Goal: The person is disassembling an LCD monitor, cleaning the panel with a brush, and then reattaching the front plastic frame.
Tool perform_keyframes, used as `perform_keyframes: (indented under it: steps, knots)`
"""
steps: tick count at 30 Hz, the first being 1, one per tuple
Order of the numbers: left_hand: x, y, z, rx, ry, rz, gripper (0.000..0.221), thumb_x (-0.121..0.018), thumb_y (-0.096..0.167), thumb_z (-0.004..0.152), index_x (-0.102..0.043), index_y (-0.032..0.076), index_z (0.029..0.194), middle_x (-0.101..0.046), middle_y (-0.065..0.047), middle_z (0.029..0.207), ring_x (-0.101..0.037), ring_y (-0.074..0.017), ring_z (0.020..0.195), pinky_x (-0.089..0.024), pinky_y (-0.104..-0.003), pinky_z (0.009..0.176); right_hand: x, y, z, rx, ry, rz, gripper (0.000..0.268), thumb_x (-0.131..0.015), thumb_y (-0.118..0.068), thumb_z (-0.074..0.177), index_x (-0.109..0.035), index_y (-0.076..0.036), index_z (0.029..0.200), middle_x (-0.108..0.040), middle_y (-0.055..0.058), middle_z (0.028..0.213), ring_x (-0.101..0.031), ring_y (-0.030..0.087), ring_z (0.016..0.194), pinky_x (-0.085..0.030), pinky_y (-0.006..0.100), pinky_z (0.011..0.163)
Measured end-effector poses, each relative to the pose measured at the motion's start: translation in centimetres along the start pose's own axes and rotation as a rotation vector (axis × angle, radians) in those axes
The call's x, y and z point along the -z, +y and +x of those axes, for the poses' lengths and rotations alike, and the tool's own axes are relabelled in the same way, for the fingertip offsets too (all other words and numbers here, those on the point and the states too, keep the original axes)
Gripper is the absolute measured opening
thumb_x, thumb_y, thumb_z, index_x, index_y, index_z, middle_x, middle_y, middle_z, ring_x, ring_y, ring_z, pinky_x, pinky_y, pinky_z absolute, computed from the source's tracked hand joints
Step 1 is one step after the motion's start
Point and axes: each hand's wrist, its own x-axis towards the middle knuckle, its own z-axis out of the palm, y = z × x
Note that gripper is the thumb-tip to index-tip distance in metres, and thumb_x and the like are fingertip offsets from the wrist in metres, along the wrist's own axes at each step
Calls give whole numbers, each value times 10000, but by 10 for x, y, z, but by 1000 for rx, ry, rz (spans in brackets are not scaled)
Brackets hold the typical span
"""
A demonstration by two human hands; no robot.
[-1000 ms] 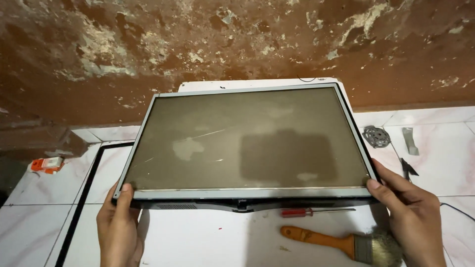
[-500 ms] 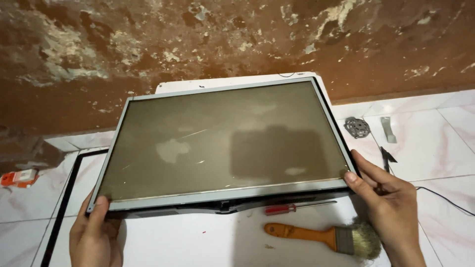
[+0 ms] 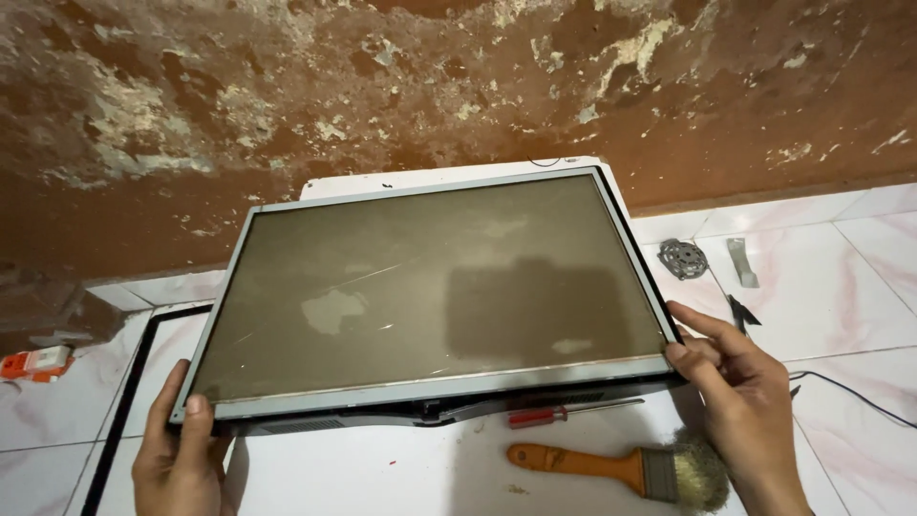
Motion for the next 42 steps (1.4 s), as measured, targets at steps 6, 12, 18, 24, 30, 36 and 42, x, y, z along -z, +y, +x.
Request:
perform_keyframes:
  steps: [6, 12, 18, 24, 30, 36, 42]
  knots:
    - [-1, 6, 1, 91, -40, 127, 529, -275, 125, 1036, -255, 35, 1556, -408, -281, 1513, -468, -390, 1390, -337, -554, 1195, 3, 11, 3, -48, -15, 98, 421, -528, 68, 883, -679, 56, 1277, -660, 150, 769, -592, 198, 770, -453, 293, 835]
    - [24, -64, 29, -183, -53, 61, 485, -361, -7, 1060, -336, -44, 1543, -468, -365, 1406, -532, -438, 1193, -472, -552, 960, 2, 6, 2, -47, 20, 84, 520, -512, 74, 852, -688, -1, 1336, -679, 145, 792, -621, 194, 815, -473, 297, 862]
    - [33, -85, 43, -315, -61, 183, 466, -386, -31, 1084, -361, -156, 1533, -514, -442, 1297, -554, -486, 1180, -451, -556, 1005, -1, -7, -5, 1, 55, -41, 392, -612, -9, 882, -762, -3, 1244, -731, 120, 774, -585, 167, 668, -431, 261, 639]
    - [35, -85, 45, -468, -126, 327, 484, -399, -48, 1054, -367, -212, 1509, -506, -458, 1361, -573, -484, 1159, -458, -504, 972, 0, -7, -5, -5, 100, -61, 355, -589, -5, 905, -773, 3, 1208, -760, 126, 832, -642, 179, 746, -471, 264, 705]
    - [10, -47, 20, -363, -257, 254, 984, -675, -114, 613, -262, -119, 1506, -472, -404, 1390, -580, -499, 1206, -502, -582, 1009, 0, -9, -4, -29, 126, 36, 395, -506, 14, 926, -729, 34, 1251, -725, 144, 962, -611, 187, 875, -454, 276, 830]
    - [8, -39, 18, -430, -233, 387, 1011, -773, -109, 571, -336, -148, 1482, -549, -394, 1323, -635, -471, 1138, -520, -575, 1004, -1, -12, -4, -33, 116, 148, 436, -435, -12, 913, -650, 73, 1282, -701, 171, 1326, -618, 233, 1259, -414, 320, 1094]
    - [1, -35, 13, -362, -166, 384, 981, -788, -74, 610, -375, -111, 1500, -547, -363, 1364, -632, -452, 1146, -524, -557, 922, 0, -12, -6, 2, 140, 58, 423, -468, 14, 908, -688, 48, 1268, -745, 157, 1222, -656, 220, 1125, -450, 305, 1017]
